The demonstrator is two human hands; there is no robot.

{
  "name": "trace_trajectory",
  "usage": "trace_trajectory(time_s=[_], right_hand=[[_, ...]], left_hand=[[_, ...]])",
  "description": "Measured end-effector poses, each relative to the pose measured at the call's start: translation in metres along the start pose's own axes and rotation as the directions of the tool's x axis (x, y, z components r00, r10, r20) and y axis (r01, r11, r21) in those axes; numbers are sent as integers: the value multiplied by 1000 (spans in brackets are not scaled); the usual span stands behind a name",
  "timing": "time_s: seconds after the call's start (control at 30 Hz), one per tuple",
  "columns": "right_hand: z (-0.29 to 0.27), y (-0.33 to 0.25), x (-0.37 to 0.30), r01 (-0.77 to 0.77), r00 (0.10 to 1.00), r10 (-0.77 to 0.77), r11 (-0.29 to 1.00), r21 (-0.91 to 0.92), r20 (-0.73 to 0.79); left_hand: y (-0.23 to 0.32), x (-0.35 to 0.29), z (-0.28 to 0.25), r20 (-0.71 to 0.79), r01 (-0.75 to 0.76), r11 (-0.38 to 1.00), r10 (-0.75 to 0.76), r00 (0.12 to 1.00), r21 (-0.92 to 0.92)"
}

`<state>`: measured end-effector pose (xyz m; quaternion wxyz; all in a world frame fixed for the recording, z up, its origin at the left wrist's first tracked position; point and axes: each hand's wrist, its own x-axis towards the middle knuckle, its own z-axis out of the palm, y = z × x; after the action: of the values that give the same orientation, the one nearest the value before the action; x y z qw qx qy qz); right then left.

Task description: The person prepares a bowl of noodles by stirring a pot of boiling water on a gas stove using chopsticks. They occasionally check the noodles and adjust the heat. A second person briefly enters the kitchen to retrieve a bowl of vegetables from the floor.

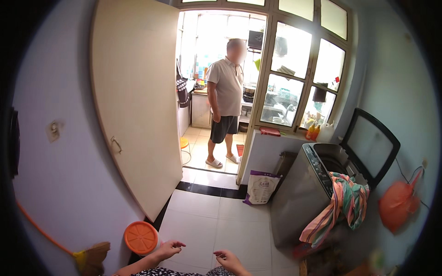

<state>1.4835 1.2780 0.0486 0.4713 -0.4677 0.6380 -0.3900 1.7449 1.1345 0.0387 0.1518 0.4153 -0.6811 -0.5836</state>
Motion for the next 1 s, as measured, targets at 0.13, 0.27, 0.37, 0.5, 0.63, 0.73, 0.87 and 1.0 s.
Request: trace_trajectory(time_s=[0.13, 0.27, 0.37, 0.5, 0.63, 0.73, 0.87, 1.0], right_hand=[[-54, 17, 100, -1, 1000, 1, 999, 53, -12], [-101, -9, 219, 20, 998, -15, 997, -75, 63], [-136, -14, 308, 74, 989, -53, 986, -151, 136], [-154, -57, 394, 118, 988, -62, 901, -418, 145], [-152, -66, 493, 170, 975, -108, 926, -337, 197], [-149, -91, 561, 131, 968, -30, 906, -402, 249], [-140, -112, 658, 81, 977, -11, 943, -323, 211], [-133, -151, 734, 114, 984, -58, 932, -345, 168]], left_hand=[[6, 122, -13, 93, -48, 998, 45, 995, 36], [14, 208, -51, 60, 134, 987, -130, 990, -83], [46, 281, -75, 72, 160, 986, -156, 985, -55], [72, 365, -111, -26, 135, 968, -143, 989, -210], [58, 450, -165, -34, 98, 985, -103, 994, -141], [56, 506, -215, -2, 128, 973, -131, 991, -191], [52, 585, -291, 52, 129, 975, -121, 991, -179], [64, 647, -348, 97, 163, 971, -148, 984, -176]])
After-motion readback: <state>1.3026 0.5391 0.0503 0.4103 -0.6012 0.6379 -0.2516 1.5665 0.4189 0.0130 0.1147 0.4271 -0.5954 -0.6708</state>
